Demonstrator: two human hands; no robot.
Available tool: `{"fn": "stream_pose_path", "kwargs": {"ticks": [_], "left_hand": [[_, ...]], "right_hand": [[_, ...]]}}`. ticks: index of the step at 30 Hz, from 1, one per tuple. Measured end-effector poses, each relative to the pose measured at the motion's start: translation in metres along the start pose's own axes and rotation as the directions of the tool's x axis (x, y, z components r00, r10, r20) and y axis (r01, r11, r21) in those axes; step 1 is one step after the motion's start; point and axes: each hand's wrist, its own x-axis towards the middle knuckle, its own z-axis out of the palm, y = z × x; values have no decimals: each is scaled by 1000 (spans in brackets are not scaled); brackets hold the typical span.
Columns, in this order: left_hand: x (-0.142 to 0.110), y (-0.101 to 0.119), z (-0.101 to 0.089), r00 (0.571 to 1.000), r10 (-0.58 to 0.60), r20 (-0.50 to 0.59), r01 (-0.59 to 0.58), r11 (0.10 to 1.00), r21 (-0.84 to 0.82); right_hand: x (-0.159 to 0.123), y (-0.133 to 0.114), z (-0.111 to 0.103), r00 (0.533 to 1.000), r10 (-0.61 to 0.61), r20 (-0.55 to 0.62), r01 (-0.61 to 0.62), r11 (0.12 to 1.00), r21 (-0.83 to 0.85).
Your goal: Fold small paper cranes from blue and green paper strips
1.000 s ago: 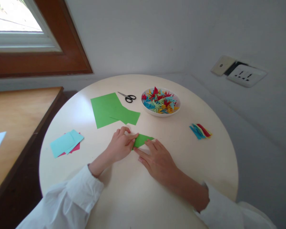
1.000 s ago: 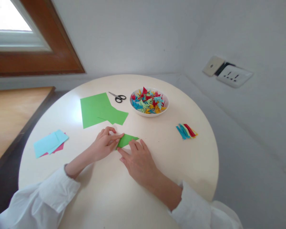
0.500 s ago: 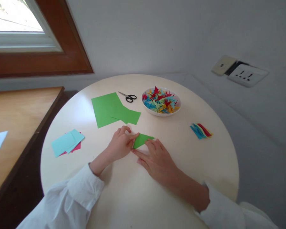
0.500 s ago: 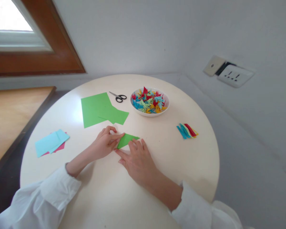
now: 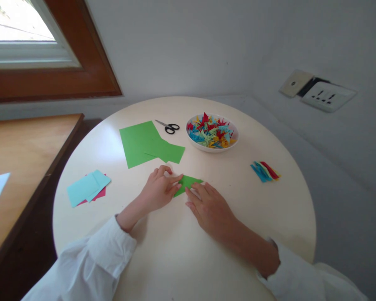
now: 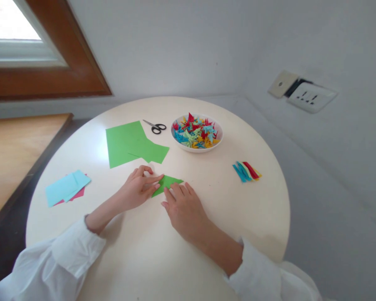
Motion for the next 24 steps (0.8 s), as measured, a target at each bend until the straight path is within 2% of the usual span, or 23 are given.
{"fn": "stream_pose_path", "kwargs": {"ticks": [7, 11, 24], "left_hand": [[1, -4, 0, 999, 28, 32, -28, 999, 16], [2, -6, 0, 998, 54, 23, -54, 998, 16], [1, -6, -6, 994, 21, 108, -18, 1000, -21]], "right_hand": [[2, 0, -5, 999, 46, -5, -46, 998, 35], [1, 2, -4, 995, 74, -63, -70, 995, 74], [0, 14, -1, 987, 130, -99, -126, 991, 48]]}}
